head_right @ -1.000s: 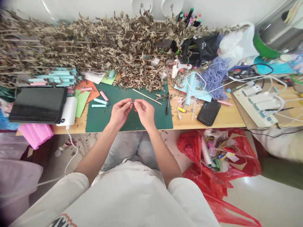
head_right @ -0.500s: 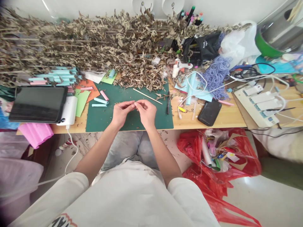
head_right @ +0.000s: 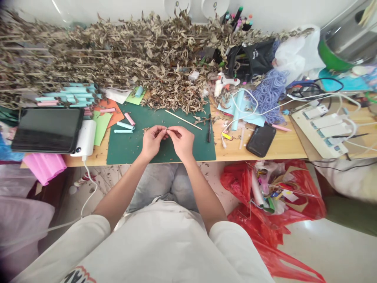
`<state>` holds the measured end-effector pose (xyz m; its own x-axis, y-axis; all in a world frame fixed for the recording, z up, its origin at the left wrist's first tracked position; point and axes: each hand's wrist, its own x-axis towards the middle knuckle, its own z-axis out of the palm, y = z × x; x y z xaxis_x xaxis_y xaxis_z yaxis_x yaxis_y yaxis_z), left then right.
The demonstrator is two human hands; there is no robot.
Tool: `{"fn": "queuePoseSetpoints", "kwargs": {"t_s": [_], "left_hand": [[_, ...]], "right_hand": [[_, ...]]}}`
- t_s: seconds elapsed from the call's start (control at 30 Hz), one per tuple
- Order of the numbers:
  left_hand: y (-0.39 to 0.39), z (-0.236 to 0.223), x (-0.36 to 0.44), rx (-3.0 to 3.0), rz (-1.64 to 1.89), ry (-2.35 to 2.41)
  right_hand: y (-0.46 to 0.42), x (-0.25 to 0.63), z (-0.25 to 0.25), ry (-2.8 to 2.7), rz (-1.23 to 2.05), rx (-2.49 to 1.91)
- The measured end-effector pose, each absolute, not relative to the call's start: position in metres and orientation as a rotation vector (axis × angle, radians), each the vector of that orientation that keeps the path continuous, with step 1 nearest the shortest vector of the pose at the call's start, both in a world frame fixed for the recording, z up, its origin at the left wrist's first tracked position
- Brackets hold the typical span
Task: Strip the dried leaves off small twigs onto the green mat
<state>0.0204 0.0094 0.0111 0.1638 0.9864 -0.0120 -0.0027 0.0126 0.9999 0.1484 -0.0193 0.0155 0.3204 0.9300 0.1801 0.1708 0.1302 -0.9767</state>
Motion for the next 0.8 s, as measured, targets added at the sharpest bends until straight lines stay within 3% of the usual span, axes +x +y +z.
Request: {"fn": "queuePoseSetpoints", "kwargs": {"t_s": [0.23,0.8], "left_hand": [[0.009,0.0108,0.0237,1.075,1.101,1.023],[0.0059,0.015,0.0225,1.097,1.14,1.089]], "right_hand": [[-0.0205,0.1503,0.016,-1.198,0.592,-1.425],[-0.0281,0.1449,0.0221,-1.194,0.712,-1.417]]}}
